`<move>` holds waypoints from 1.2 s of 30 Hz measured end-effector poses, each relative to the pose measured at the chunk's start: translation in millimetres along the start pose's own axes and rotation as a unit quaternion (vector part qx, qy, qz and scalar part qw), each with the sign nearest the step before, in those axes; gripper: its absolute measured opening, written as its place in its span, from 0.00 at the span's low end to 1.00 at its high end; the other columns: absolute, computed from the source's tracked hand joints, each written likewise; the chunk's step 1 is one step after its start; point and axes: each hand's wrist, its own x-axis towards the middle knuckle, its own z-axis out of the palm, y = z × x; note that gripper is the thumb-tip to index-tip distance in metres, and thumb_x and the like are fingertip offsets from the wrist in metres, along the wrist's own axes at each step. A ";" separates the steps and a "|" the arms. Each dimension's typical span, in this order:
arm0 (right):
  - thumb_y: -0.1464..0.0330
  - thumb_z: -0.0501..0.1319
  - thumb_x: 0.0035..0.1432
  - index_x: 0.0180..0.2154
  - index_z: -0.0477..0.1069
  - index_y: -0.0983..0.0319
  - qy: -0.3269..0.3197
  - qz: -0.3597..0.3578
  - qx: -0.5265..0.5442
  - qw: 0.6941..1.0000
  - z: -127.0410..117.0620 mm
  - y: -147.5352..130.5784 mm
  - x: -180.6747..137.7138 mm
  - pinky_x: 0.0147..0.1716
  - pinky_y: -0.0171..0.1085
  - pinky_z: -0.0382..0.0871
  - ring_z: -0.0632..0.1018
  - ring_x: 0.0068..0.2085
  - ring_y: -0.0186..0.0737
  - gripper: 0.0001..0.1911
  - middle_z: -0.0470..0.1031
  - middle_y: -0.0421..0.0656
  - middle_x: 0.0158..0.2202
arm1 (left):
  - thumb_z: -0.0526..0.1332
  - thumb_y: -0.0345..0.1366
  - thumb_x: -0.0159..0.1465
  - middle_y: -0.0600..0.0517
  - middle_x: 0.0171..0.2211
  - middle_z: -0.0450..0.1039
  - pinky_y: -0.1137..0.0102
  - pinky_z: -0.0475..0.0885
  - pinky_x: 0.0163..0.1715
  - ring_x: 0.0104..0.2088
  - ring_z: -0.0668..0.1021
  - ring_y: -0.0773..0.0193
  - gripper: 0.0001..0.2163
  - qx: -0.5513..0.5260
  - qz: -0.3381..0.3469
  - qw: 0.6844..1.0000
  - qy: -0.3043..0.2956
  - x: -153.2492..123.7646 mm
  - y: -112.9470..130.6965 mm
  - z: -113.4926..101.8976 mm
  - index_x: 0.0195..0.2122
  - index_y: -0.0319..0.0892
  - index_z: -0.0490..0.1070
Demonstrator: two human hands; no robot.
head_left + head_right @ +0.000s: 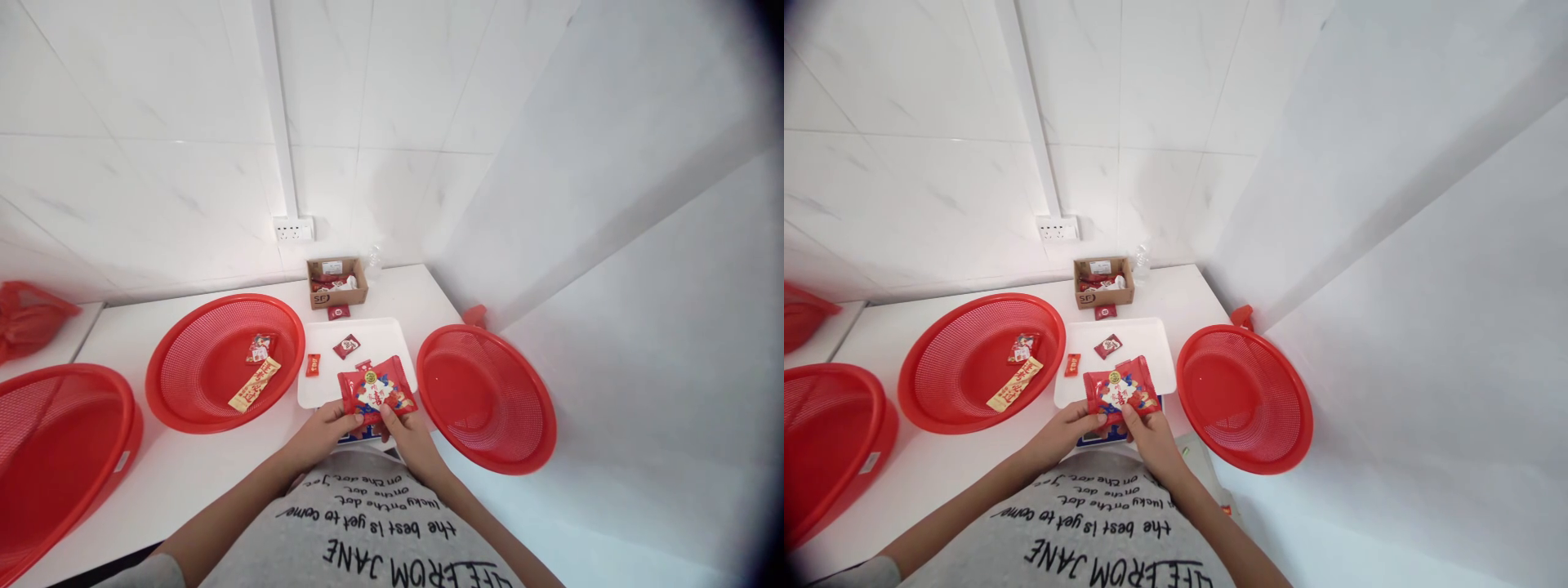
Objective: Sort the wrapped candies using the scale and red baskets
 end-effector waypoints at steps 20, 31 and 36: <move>0.57 0.54 0.54 0.43 0.71 0.62 -0.106 -0.023 -0.075 0.991 2.1 2.2 0.1 0.34 0.38 0.67 0.72 0.32 0.39 0.20 0.74 0.43 0.33 | 0.59 0.49 0.54 0.55 0.26 0.69 0.71 0.64 0.32 0.29 0.70 0.65 0.15 0.038 0.027 0.996 0.081 3.3 6.5 -10.3 0.29 0.40 0.67; 0.52 0.54 0.53 0.40 0.73 0.61 -0.106 -0.075 -0.097 0.987 3.3 -8.5 -1.2 0.38 0.40 0.66 0.73 0.36 0.45 0.23 0.76 0.44 0.36 | 0.55 0.55 0.55 0.56 0.24 0.66 0.73 0.61 0.29 0.27 0.67 0.67 0.20 -0.036 0.015 0.996 0.078 7.4 -6.0 0.2 0.30 0.40 0.66; 0.51 0.53 0.53 0.35 0.74 0.62 -0.132 -0.083 -0.094 0.983 5.9 1.7 -2.0 0.35 0.37 0.65 0.72 0.33 0.42 0.23 0.76 0.43 0.32 | 0.55 0.58 0.53 0.55 0.23 0.66 0.72 0.61 0.29 0.27 0.67 0.66 0.23 -0.051 0.003 0.997 0.061 4.7 -3.7 1.5 0.29 0.39 0.67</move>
